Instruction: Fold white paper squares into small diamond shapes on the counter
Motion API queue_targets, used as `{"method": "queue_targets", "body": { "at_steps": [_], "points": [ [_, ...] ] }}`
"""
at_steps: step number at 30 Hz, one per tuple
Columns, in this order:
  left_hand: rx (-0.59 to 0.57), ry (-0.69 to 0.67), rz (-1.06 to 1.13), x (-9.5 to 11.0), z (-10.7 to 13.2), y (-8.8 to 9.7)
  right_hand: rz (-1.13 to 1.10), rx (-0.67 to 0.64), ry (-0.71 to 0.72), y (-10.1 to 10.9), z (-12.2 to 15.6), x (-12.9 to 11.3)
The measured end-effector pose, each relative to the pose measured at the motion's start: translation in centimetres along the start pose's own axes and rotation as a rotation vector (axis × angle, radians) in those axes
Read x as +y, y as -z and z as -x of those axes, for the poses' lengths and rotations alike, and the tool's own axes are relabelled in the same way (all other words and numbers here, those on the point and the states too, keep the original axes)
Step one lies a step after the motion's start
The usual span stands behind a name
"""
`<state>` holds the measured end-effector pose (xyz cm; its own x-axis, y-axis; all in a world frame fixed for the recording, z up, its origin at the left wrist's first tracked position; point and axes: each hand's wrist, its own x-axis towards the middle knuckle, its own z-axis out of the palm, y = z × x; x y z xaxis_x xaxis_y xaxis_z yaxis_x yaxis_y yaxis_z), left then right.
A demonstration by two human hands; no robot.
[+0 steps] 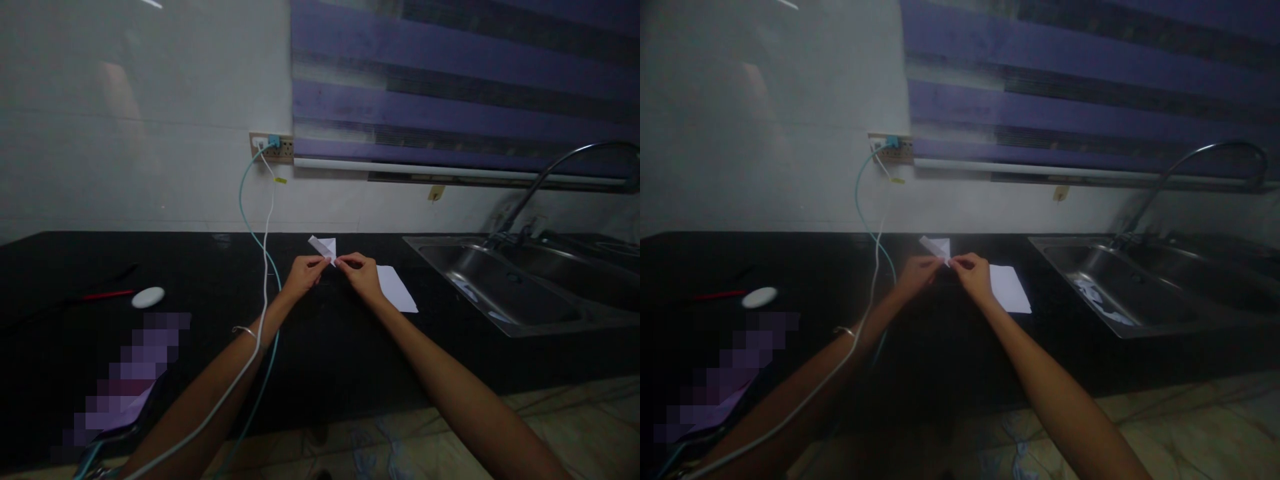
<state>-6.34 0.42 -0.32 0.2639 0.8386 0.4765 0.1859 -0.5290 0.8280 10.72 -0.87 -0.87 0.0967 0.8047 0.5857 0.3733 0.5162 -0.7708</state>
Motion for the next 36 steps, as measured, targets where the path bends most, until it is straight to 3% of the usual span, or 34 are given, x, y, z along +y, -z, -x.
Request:
{"method": "queue_targets", "body": {
  "at_steps": [7, 12, 16, 22, 29, 36],
  "points": [
    [0.032, -0.125, -0.137, -0.8, -0.3, -0.2, -0.218, -0.08, -0.19, -0.3, 0.0, 1.2],
    [0.038, -0.063, -0.108, -1.0, -0.4, -0.5, -0.288, -0.205, -0.273, -0.6, 0.1, 1.1],
    [0.047, 0.038, 0.043, -0.7, -0.7, -0.6, -0.143, -0.174, -0.182, -0.8, 0.1, 1.0],
    [0.055, 0.191, 0.278, -0.7, -1.1, -1.9, 0.303, -0.064, 0.155, -0.7, 0.8, -0.2],
    [0.134, 0.316, 0.515, -1.7, -1.3, -2.2, 0.373, -0.263, 0.279, -0.9, 1.3, -0.7],
    [0.186, 0.345, 0.799, -2.2, -1.1, -1.6, 0.357, -0.398, 0.267, -0.6, 1.3, -1.0]
  ]
}}
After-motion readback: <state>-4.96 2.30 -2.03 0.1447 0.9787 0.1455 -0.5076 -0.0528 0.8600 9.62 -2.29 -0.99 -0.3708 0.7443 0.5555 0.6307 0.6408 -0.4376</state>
